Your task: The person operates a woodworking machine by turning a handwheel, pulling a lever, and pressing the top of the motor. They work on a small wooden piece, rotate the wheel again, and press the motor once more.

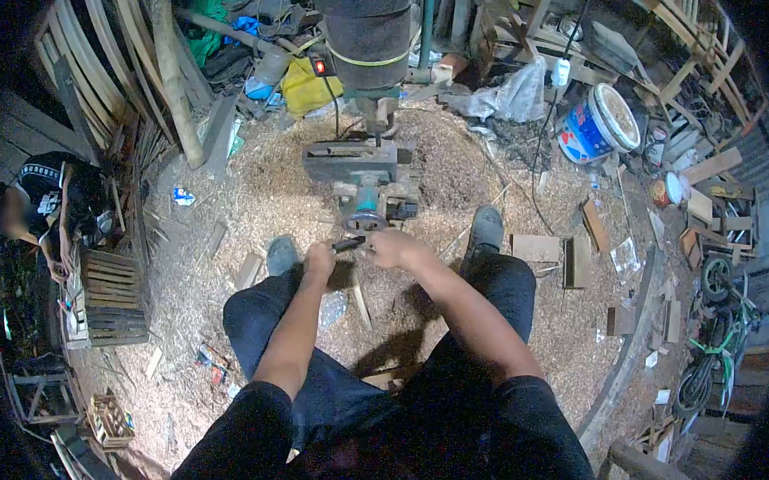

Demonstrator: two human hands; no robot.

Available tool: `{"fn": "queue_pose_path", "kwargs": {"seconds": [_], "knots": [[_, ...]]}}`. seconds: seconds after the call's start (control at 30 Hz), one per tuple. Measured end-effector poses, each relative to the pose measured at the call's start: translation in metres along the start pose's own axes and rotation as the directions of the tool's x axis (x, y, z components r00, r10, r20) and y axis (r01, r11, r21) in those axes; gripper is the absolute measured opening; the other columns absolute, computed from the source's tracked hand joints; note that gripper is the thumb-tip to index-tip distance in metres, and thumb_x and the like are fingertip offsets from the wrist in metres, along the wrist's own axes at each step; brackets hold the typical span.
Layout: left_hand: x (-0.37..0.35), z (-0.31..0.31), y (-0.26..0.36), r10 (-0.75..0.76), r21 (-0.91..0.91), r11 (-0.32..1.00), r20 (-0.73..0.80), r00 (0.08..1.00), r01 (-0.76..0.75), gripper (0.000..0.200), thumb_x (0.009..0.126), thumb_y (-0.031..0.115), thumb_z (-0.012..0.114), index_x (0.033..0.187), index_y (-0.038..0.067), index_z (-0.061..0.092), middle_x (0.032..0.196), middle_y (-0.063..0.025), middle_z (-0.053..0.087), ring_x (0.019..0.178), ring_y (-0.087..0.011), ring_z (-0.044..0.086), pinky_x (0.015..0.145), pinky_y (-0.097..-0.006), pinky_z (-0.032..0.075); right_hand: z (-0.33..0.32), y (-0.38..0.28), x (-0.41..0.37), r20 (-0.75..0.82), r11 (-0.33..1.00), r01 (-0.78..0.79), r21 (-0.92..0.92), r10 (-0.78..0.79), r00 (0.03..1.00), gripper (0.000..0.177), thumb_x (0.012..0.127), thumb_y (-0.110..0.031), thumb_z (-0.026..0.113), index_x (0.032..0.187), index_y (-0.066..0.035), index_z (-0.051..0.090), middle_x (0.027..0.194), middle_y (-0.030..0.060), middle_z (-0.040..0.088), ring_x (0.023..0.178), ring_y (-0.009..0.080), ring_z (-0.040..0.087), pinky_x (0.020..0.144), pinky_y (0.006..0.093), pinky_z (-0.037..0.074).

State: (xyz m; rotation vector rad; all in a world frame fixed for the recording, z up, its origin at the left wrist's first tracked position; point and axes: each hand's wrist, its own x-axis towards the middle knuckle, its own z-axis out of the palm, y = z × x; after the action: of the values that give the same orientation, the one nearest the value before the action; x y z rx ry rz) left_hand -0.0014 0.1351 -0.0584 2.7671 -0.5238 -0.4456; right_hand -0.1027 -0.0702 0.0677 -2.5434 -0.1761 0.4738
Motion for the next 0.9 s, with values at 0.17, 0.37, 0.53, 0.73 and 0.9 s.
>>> {"fn": "queue_pose_path", "kwargs": {"seconds": [0.17, 0.37, 0.53, 0.73, 0.9], "knots": [[-0.006, -0.006, 0.007, -0.161, -0.024, 0.987, -0.038, 0.986, 0.160, 0.034, 0.081, 0.027, 0.070, 0.113, 0.013, 0.069, 0.100, -0.0213, 0.069, 0.094, -0.0359, 0.068, 0.085, -0.0434, 0.054, 0.002, 0.020, 0.006, -0.036, 1.000, 0.017, 0.019, -0.016, 0.999, 0.035, 0.087, -0.032, 0.060, 0.109, -0.005, 0.063, 0.092, 0.0254, 0.067, 0.087, 0.0447, 0.064, 0.079, 0.0522, 0.051], [0.004, -0.008, -0.005, 0.078, -0.155, 0.986, 0.098, 0.992, -0.062, 0.035, 0.081, 0.028, 0.069, 0.108, 0.006, 0.070, 0.102, -0.0214, 0.069, 0.094, -0.0366, 0.067, 0.088, -0.0429, 0.052, 0.011, 0.030, -0.001, -0.076, 1.000, -0.009, -0.018, 0.008, 0.997, 0.032, 0.079, -0.030, 0.061, 0.090, -0.001, 0.069, 0.087, 0.0253, 0.068, 0.084, 0.0438, 0.066, 0.077, 0.0509, 0.052], [0.011, -0.001, -0.009, -0.021, -0.187, 0.982, 0.050, 0.999, 0.030, 0.032, 0.079, 0.030, 0.072, 0.101, 0.007, 0.072, 0.097, -0.0195, 0.070, 0.093, -0.0364, 0.067, 0.086, -0.0418, 0.053, 0.005, 0.034, -0.008, -0.098, 1.000, -0.015, 0.025, 0.018, 0.995, 0.030, 0.078, -0.028, 0.060, 0.089, -0.001, 0.069, 0.086, 0.0254, 0.067, 0.083, 0.0436, 0.066, 0.077, 0.0510, 0.052], [0.010, 0.006, -0.011, -0.196, -0.221, 0.960, -0.095, 0.976, 0.171, 0.040, 0.082, 0.038, 0.069, 0.095, 0.000, 0.071, 0.100, -0.0230, 0.069, 0.094, -0.0379, 0.067, 0.086, -0.0436, 0.052, 0.005, 0.041, -0.004, -0.157, 1.000, 0.018, 0.005, -0.017, 0.987, 0.029, 0.078, -0.026, 0.061, 0.090, -0.002, 0.069, 0.090, 0.0249, 0.068, 0.086, 0.0435, 0.065, 0.079, 0.0507, 0.052], [0.005, -0.022, -0.005, -0.086, -0.492, 0.835, 0.328, 0.941, 0.247, 0.048, 0.085, 0.042, 0.066, 0.094, -0.004, 0.071, 0.097, -0.0223, 0.071, 0.094, -0.0343, 0.068, 0.086, -0.0415, 0.052, -0.003, 0.031, -0.014, -0.102, 1.000, -0.015, 0.015, 0.017, 0.995, 0.031, 0.080, -0.029, 0.061, 0.095, -0.003, 0.069, 0.095, 0.0238, 0.068, 0.090, 0.0435, 0.065, 0.082, 0.0501, 0.052]]}}
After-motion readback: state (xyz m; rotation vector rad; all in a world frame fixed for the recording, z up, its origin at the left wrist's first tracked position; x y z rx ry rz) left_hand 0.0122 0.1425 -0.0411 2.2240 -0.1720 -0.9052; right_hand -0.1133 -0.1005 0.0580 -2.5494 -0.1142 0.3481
